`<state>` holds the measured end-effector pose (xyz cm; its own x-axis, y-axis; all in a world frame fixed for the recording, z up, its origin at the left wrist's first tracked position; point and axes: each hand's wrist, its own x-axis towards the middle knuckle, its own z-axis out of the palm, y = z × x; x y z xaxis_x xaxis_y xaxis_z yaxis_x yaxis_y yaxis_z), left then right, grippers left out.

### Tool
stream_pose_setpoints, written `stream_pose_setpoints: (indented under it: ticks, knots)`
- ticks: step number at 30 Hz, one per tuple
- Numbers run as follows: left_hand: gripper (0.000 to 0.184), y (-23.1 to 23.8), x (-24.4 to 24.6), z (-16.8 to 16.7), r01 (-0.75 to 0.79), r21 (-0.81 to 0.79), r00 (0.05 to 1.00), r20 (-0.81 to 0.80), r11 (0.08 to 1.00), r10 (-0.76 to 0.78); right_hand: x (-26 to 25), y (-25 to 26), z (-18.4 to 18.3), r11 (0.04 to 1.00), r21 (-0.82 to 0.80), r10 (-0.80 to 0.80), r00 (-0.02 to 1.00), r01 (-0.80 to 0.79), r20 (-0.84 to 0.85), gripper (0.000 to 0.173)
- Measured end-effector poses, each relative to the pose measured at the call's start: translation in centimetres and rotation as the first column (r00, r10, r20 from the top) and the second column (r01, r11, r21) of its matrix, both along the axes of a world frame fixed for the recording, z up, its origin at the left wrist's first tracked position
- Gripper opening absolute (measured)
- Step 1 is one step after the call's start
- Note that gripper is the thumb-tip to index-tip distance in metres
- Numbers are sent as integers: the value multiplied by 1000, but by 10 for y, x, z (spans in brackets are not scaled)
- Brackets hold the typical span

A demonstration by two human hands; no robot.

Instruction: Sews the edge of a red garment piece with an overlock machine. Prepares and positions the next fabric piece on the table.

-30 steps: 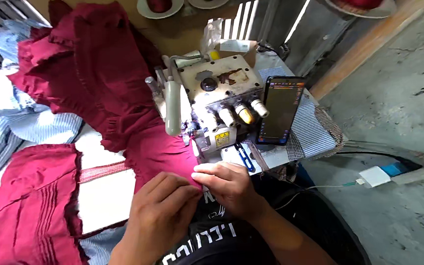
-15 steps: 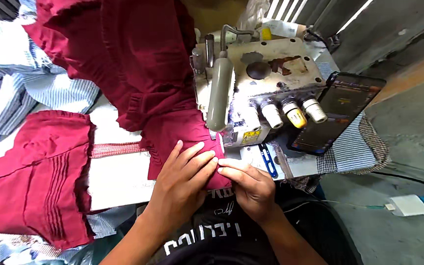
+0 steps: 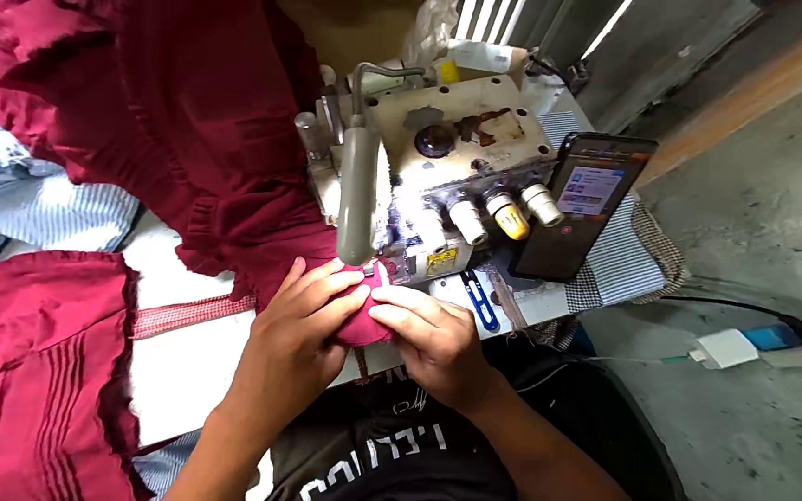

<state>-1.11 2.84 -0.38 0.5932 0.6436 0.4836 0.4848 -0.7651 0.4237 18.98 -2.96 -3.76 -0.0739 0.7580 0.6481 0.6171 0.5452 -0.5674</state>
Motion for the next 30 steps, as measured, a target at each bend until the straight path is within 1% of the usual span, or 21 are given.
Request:
stream_pose_setpoints:
  ticks: [3,5,6,7,8,10,12,15,18,23,27,30]
  knots:
    - [23,0,0,5,-19,-32,1000,-14,999,18,-2,-2,24,998,58,-9,995,3,103,18]
    - [33,-4,6,14,-90,-29,994,-66,995,88,0,0,37,996,88,-14,991,2,132,20]
    - [39,-6,11,18,-131,-9,988,-88,991,130,1,2,42,995,98,-21,990,8,138,20]
    - [41,-8,17,21,-161,21,983,-91,987,162,2,3,46,994,108,-32,991,18,133,20]
    - [36,-9,22,22,-182,58,980,-76,982,186,2,4,48,993,114,-40,992,26,121,19]
    - [19,-9,27,21,-190,137,981,-21,972,194,3,4,50,993,109,-47,993,36,105,17]
    - [16,-11,23,18,-137,174,990,-17,975,142,7,-2,46,997,70,-33,995,26,99,18]
    - [20,-22,12,5,-55,166,995,-75,985,68,13,-14,26,1000,-12,2,996,-1,86,18]
    - [24,-26,4,-3,-3,146,993,-115,989,20,11,-16,3,1000,-13,7,1000,-7,22,16]
    - [21,-13,1,4,41,105,995,-93,994,-31,4,-4,-1,999,14,-33,999,33,-15,14]
    - [23,-4,2,11,43,44,991,-132,998,-37,3,4,-2,999,6,-48,999,48,-25,15]
    - [24,2,3,15,25,36,986,-163,999,-19,1,9,-4,998,-2,-63,998,63,-28,15]
